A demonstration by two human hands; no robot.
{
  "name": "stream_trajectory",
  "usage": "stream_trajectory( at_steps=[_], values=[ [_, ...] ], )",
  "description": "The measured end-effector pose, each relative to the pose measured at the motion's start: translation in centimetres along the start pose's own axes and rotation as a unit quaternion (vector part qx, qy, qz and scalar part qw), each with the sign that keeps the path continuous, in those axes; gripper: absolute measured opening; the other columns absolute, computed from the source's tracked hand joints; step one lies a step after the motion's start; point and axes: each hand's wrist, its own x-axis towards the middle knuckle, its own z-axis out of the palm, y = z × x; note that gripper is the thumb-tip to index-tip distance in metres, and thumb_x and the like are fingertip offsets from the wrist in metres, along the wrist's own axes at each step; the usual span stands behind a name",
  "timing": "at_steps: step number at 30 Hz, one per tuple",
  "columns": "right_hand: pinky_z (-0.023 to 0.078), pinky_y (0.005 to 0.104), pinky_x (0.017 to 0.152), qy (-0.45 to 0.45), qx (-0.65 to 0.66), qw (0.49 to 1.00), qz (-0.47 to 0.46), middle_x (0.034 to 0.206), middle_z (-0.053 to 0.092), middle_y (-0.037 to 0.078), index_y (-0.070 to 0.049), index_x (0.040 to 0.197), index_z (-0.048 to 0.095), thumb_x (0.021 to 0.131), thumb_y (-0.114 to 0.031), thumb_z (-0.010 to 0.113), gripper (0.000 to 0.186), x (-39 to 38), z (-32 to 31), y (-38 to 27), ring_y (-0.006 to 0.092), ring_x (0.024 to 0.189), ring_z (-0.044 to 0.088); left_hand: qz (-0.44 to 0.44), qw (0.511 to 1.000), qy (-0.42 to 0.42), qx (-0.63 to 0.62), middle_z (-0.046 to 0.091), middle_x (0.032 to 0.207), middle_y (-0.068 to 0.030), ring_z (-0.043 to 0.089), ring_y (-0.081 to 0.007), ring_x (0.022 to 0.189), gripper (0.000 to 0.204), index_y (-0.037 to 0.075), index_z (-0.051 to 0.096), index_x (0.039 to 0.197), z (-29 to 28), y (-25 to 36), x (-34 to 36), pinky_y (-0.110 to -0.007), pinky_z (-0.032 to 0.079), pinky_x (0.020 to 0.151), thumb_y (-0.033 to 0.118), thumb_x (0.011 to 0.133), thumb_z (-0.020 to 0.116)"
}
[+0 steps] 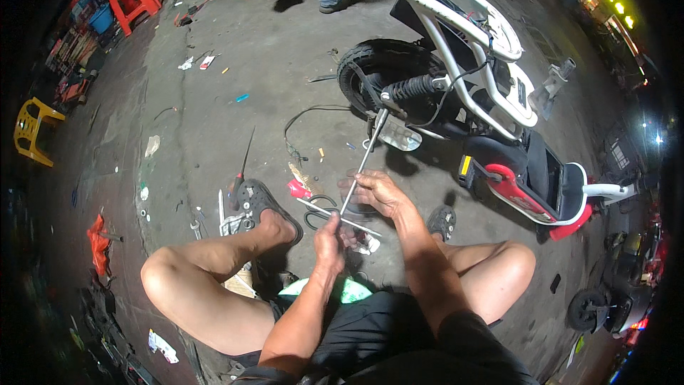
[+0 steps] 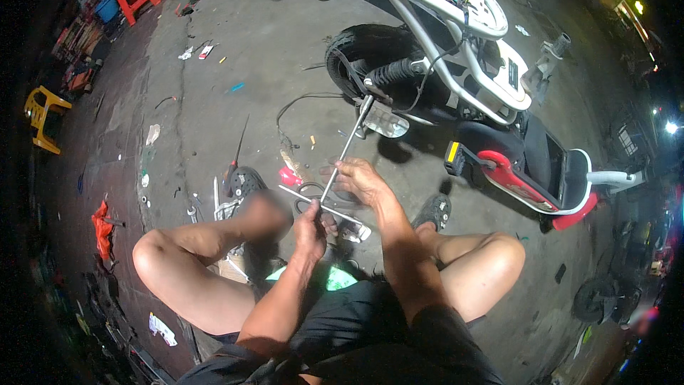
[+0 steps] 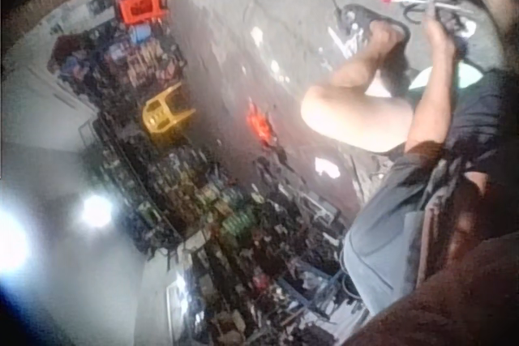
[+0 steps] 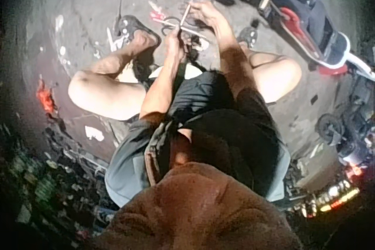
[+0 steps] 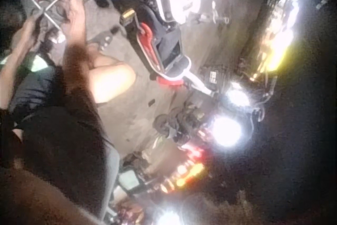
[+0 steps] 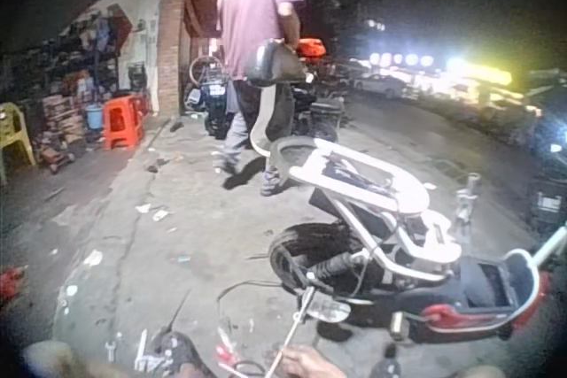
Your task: The person uses a screwdriver and a t-handle wrench to remove components and then detaches the rear wheel from the frame of a scooter.
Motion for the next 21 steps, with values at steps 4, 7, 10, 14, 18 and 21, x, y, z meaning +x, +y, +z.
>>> stream_trajectory(
  at_steps=[4,7,10,14,18,21],
  values=[
    [0.055,0.0363,0.077,0.021,-0.046,0.999,-0.016,0.104,0.068,0.02,0.004,0.105,0.06,0.094,-0.018,0.062,0.025,0.1,0.0,0.3,0.0261,0.09,0.068,-0.105,0.978,-0.026,-0.177,0.053,0.063,-0.0055,0.05,-0.0228,0.059,0.041,0.006,0.054,0.08,-0.2,-0.4,0.3,-0.033,0.04,0.057,0.041,0.1,0.045],
    [0.055,0.0323,0.067,0.082,-0.072,0.993,-0.034,0.091,0.069,0.017,0.003,0.1,0.062,0.09,-0.023,0.069,0.029,0.3,0.5,0.8,0.0219,0.076,0.067,0.131,0.981,0.086,0.119,0.061,0.08,-0.0135,0.06,-0.0297,0.079,0.03,0.003,0.059,0.097,-0.7,-1.6,-0.5,-0.038,0.048,0.071,0.031,0.098,0.053],
    [0.05,0.0285,0.054,0.146,-0.131,0.979,-0.054,0.077,0.066,0.012,0.002,0.093,0.063,0.083,-0.03,0.076,0.036,0.4,1.1,0.9,0.0173,0.062,0.063,0.425,0.791,0.097,0.43,0.059,0.112,-0.022,0.06,-0.0366,0.101,0.044,0.0,0.05,0.127,-1.3,-2.4,-1.3,-0.044,0.048,0.088,0.01,0.088,0.066],
    [0.04,0.0263,0.044,0.192,-0.177,0.963,-0.067,0.067,0.059,0.006,0.001,0.086,0.063,0.076,-0.035,0.08,0.04,0.3,1.9,0.6,0.0129,0.053,0.055,0.528,0.673,0.144,0.499,0.056,0.118,-0.0204,0.056,-0.0422,0.1,0.067,0.004,0.04,0.137,-1.6,-2.2,-1.3,-0.048,0.045,0.088,0.01,0.079,0.073],
    [0.037,0.0263,0.044,0.195,-0.198,0.958,-0.064,0.066,0.058,0.005,0.0,0.087,0.063,0.078,-0.035,0.078,0.039,0.4,2.3,0.2,0.012,0.053,0.053,0.43,0.68,0.088,0.587,0.061,0.1,-0.0191,0.059,-0.0385,0.088,0.046,0.001,0.049,0.126,-1.5,-1.6,-0.6,-0.046,0.047,0.078,0.017,0.087,0.067],
    [0.042,0.0284,0.049,0.174,-0.19,0.964,-0.062,0.074,0.061,0.007,0.001,0.095,0.063,0.081,-0.034,0.076,0.04,0.5,2.2,0.2,0.0145,0.06,0.057,0.258,0.866,0.044,0.425,0.061,0.083,-0.0136,0.06,-0.0323,0.079,0.028,0.002,0.057,0.111,-1.2,-1.3,0.2,-0.043,0.048,0.071,0.025,0.094,0.06]
  ],
)
